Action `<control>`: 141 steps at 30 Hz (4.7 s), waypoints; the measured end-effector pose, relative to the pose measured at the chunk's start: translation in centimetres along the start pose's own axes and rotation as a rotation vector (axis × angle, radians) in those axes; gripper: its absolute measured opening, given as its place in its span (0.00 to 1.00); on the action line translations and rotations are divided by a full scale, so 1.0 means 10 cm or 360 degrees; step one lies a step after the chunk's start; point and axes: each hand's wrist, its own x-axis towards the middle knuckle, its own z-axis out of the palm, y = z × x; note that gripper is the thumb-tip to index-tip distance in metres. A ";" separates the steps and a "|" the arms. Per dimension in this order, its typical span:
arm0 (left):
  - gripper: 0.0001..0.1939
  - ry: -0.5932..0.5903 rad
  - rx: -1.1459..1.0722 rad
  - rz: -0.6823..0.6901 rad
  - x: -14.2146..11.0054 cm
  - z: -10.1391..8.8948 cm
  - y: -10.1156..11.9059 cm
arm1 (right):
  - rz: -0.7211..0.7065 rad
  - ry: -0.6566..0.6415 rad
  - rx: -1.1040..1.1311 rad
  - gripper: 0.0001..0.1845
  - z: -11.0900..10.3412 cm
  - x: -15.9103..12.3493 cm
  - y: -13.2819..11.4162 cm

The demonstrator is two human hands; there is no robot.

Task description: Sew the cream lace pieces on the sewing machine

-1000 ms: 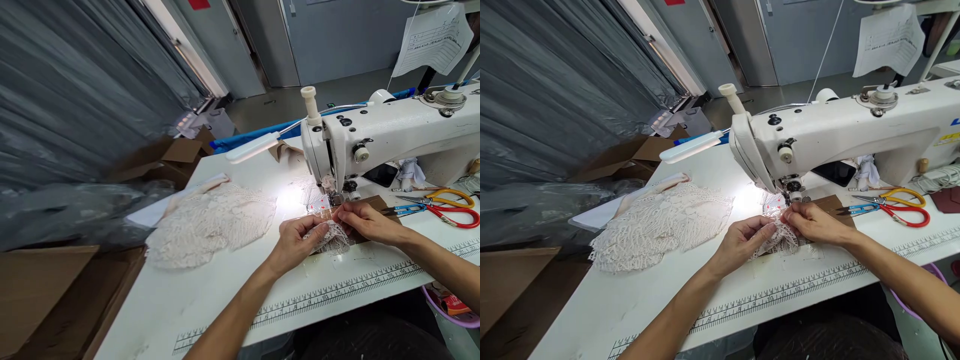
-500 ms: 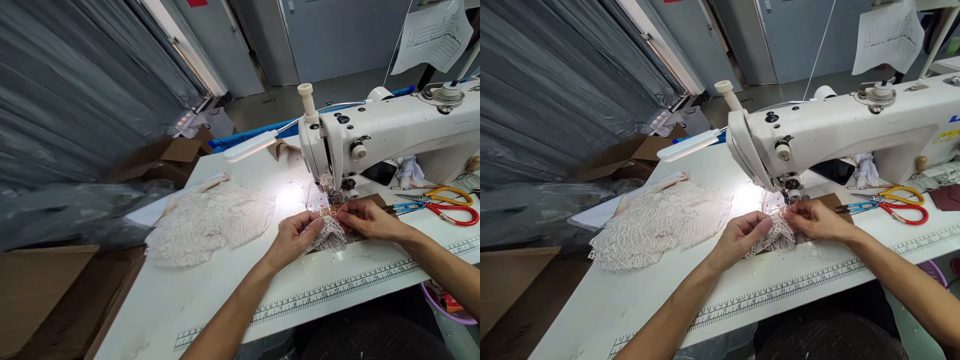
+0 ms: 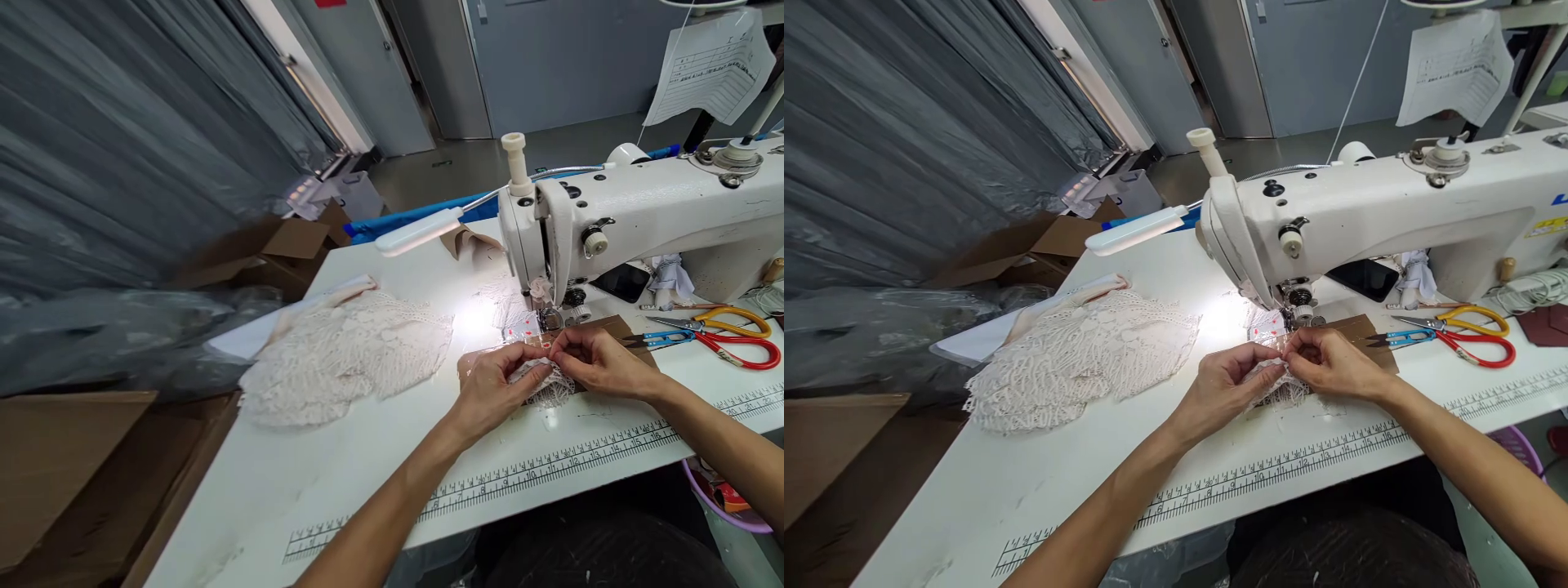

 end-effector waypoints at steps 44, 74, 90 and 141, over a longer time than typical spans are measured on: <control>0.10 0.0102 -0.0017 -0.0023 0.02 0.05 0.03 | -0.0267 0.0470 -0.0639 0.04 0.12 -0.05 0.04; 0.11 0.0080 -0.0096 0.0089 0.02 0.05 0.00 | -0.0164 0.0195 -0.0374 0.12 0.17 -0.09 0.02; 0.14 -0.0028 -0.0184 -0.0020 0.01 0.05 0.00 | 0.0291 0.0078 0.0385 0.27 0.04 -0.01 0.00; 0.15 0.0122 0.0145 0.0309 0.06 -0.09 -0.18 | 0.0166 -0.0588 -0.0139 0.23 0.08 -0.59 -0.43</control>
